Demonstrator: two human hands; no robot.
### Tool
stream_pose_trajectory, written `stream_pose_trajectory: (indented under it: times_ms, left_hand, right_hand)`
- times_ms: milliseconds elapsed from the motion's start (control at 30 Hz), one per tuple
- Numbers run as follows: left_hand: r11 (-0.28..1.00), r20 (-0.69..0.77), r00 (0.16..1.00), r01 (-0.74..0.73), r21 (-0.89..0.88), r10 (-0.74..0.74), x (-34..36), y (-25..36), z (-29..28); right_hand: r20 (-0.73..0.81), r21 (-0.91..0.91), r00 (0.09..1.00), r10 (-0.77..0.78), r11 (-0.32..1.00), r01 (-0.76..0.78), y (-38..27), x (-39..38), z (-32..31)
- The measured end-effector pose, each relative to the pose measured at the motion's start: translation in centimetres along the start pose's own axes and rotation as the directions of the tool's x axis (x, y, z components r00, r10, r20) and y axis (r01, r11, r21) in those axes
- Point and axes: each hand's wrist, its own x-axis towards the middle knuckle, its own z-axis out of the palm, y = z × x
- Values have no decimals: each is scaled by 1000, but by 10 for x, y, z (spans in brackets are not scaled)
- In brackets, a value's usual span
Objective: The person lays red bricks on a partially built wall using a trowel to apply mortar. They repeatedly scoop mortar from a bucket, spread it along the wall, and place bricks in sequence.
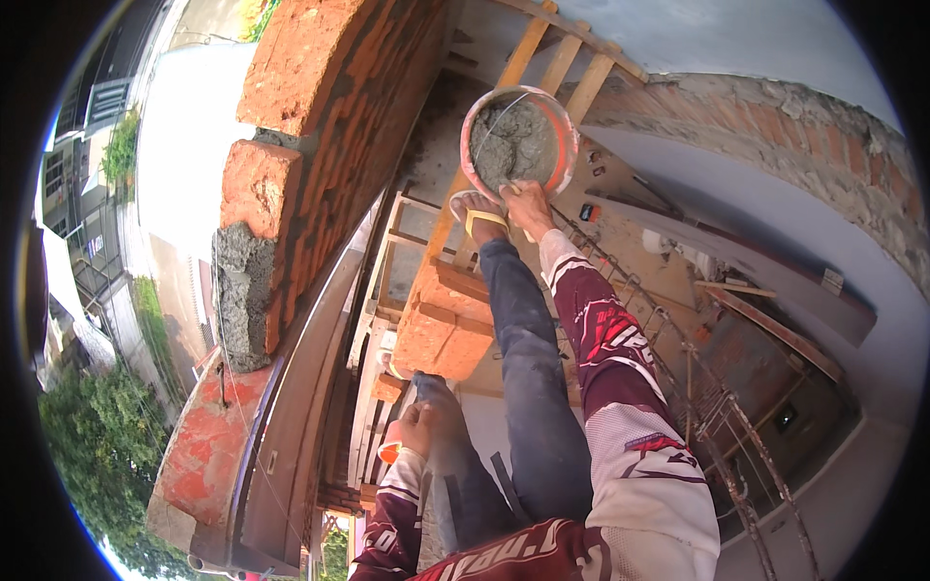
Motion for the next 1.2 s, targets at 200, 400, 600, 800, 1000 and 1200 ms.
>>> stream_pose_trajectory:
  times_ms: [200, 400, 600, 800, 1000, 1200]
  left_hand:
    - [999, 17, 999, 41, -29, -40, 4, -3, -3]
    - [998, 20, 1000, 17, -64, -16, -1, 6, -7]
    - [997, 7, 1000, 27, -65, -26, -8, 5, -5]
    - [993, -98, 989, -109, 34, 112, -16, 0, 4]
    - [999, -114, 993, -26, 28, 29, -28, 5, 12]
    - [1000, -128, 992, -2, -29, -2, -26, -5, 21]
  right_hand:
    - [79, 317, 997, -24, 949, -2, 4, -18, -4]
    - [68, 467, 997, -28, 884, -8, 14, -31, -15]
    - [-10, 332, 1000, -28, 943, 30, 19, -73, -65]
    - [157, 23, 979, -129, 992, 126, -38, -132, -149]
    - [494, -323, 846, -203, 860, 395, -182, -161, -141]
    - [690, -241, 366, -625, 279, 930, -299, -153, -54]
